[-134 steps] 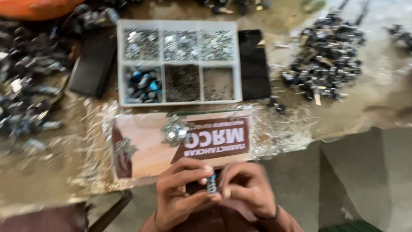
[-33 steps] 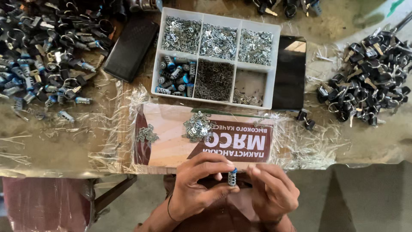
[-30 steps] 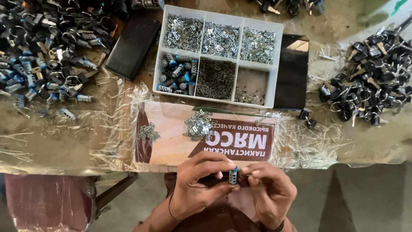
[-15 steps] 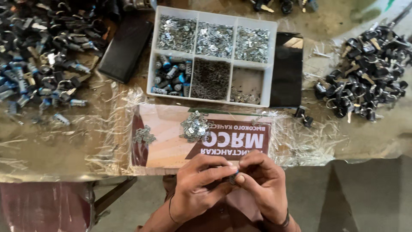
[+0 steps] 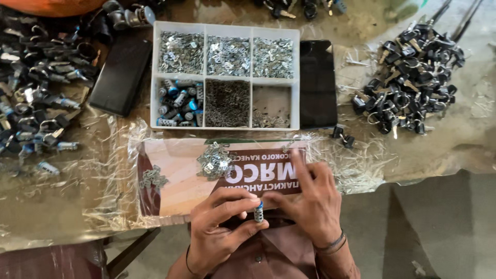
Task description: The person sits at a workbench covered with lock cylinders and small metal parts. They pick tiny components such as springs and pins from a compartment tray, insert them by hand into lock bodies one at a time, and place finished locks into an orange basket.
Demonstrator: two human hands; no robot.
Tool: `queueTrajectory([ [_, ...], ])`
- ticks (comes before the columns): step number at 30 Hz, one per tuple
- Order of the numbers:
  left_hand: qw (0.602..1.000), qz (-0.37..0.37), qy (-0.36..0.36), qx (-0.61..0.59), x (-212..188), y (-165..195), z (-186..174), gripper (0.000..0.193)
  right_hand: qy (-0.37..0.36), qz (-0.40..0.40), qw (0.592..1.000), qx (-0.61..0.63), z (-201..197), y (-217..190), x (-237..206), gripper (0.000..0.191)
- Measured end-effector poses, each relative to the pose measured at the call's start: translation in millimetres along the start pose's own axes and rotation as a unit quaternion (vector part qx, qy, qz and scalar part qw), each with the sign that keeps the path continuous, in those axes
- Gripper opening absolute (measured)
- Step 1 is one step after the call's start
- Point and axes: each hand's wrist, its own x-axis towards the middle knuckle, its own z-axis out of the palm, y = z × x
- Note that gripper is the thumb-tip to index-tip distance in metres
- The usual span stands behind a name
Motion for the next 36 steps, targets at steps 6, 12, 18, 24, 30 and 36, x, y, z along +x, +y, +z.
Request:
queueTrajectory([
  [6, 1.000, 0.007, -0.011, 0.002, 1.7, -1.3, 1.2, 0.042, 0.100, -0.221, 0.969, 0.045, 8.8, 30.6, -33.2, 0.050],
  [12, 0.999, 0.017, -0.032, 0.004, 1.2, -2.1, 7.0, 0.041, 0.138, -0.219, 0.950, 0.177, 27.7, 39.6, -51.5, 0.022],
  [18, 0.999, 0.024, -0.040, 0.012, 1.3, 0.1, 8.5, 0.044, -0.028, 0.154, 0.683, 0.714, 22.4, 24.2, -74.2, 0.007],
  [24, 0.998, 0.040, -0.043, 0.016, 2.1, 0.3, 6.8, 0.043, 0.018, 0.200, 0.759, 0.619, 10.9, 7.8, -54.9, 0.011],
  [30, 0.999, 0.015, -0.042, -0.004, 1.0, 4.0, 5.1, 0.042, 0.184, -0.080, 0.941, 0.273, -19.7, -25.2, -42.2, 0.020],
  [36, 0.999, 0.018, -0.036, -0.002, -2.4, 4.5, 3.7, 0.043, 0.143, -0.103, 0.931, 0.319, -21.1, -34.5, -38.7, 0.025],
])
